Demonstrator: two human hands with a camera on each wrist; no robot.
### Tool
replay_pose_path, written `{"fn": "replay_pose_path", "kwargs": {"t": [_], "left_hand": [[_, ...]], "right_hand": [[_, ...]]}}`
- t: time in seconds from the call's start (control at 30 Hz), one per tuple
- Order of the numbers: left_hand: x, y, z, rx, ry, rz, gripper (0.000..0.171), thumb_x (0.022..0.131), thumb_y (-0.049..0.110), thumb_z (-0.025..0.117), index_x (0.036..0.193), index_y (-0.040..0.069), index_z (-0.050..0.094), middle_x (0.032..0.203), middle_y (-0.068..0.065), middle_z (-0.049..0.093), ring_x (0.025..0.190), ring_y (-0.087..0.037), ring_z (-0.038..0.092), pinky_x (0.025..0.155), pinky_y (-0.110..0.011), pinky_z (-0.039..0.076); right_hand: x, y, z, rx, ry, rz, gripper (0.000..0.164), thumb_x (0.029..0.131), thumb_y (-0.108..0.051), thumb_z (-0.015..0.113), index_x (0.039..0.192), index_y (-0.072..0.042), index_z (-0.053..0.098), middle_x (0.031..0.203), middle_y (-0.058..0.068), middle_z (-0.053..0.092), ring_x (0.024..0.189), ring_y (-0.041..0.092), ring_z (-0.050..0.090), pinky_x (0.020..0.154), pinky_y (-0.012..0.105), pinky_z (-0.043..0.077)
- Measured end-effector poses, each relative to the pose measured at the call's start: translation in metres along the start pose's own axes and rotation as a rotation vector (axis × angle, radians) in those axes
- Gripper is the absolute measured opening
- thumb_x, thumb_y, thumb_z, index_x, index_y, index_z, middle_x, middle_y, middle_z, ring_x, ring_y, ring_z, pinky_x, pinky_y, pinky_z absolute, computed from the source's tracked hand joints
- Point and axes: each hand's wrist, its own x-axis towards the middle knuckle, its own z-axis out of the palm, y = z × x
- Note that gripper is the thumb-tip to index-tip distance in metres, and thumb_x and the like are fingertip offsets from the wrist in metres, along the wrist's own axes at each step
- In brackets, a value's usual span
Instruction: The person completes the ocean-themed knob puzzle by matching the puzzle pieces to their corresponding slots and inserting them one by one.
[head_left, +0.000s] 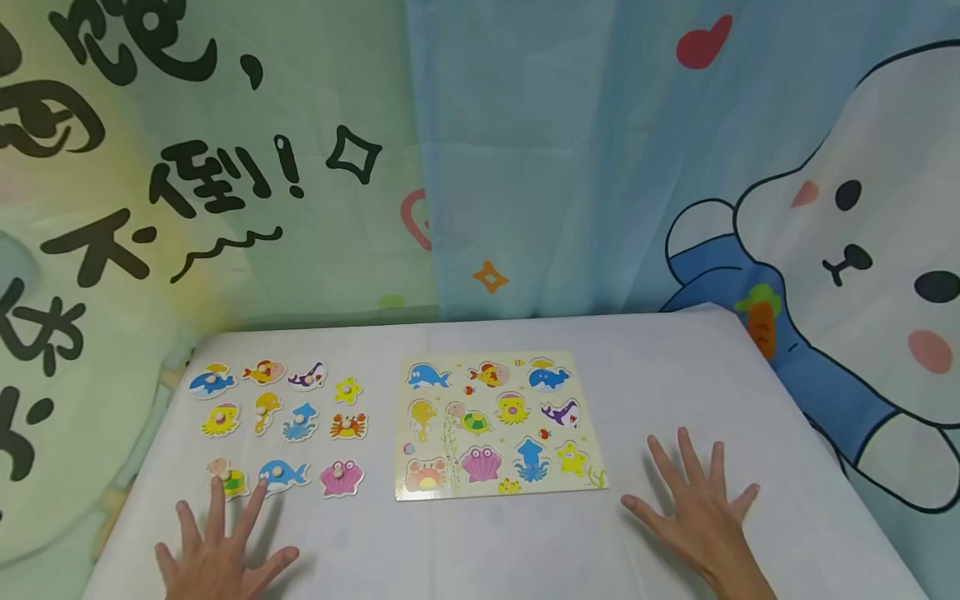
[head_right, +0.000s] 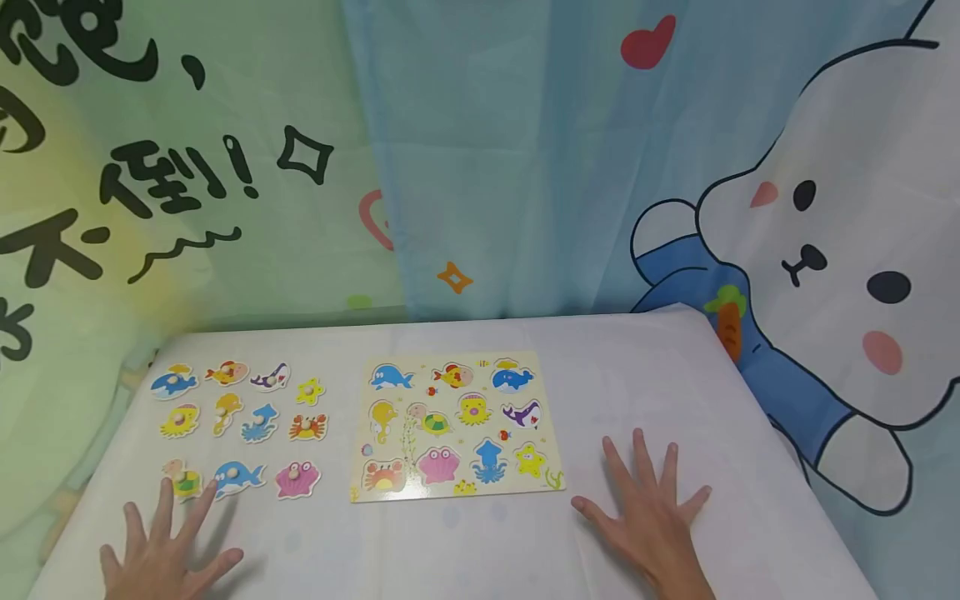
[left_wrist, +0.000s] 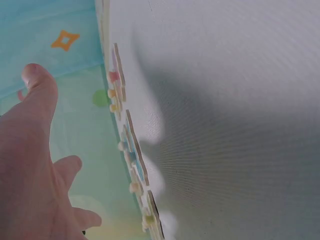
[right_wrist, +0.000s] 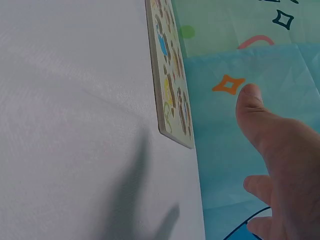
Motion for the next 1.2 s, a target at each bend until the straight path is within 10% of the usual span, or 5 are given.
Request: {"fn": "replay_pose_path", "kwargs": {"t": [0.6,0.8,1.0,1.2], "left_hand": [[-0.002,0.003,0.005,0.009,0.019,0.028,0.118,0.066,0.090,0.049,0.153,0.014,0.025,0.157,-0.031,0.012,0.132,-0.070,0.005,0.097,-0.084,0.009],[0.006,0.008,-0.002,-0.078,0.078,0.138,0.111,0.072,0.082,0.054,0.153,0.014,0.024,0.155,-0.031,0.018,0.136,-0.065,0.009,0.097,-0.083,0.010],[0.024,0.020,-0.014,-0.253,0.245,0.305,0.077,0.083,0.043,0.073,0.143,0.006,0.042,0.136,-0.028,0.045,0.126,-0.051,0.039,0.100,-0.068,0.035],[0.065,0.034,-0.038,-0.344,0.261,0.387,0.053,0.089,0.025,0.069,0.134,0.002,0.052,0.121,-0.023,0.056,0.109,-0.039,0.055,0.091,-0.056,0.049]], "right_hand": [[0.002,-0.011,0.000,0.007,0.040,-0.021,0.096,0.076,-0.074,0.057,0.150,-0.017,0.035,0.159,0.026,0.016,0.141,0.060,0.002,0.091,0.087,-0.006],[0.001,-0.013,-0.001,0.012,0.051,-0.009,0.089,0.077,-0.066,0.063,0.145,-0.013,0.043,0.155,0.027,0.025,0.143,0.055,0.010,0.096,0.085,-0.003],[0.007,-0.021,-0.001,0.132,0.014,-0.005,0.073,0.082,-0.057,0.064,0.138,-0.012,0.052,0.154,0.025,0.030,0.144,0.049,0.012,0.099,0.084,0.000],[0.013,-0.020,0.003,0.296,0.043,-0.009,0.061,0.086,-0.044,0.067,0.133,-0.008,0.055,0.151,0.026,0.036,0.143,0.050,0.019,0.106,0.078,0.005]]}}
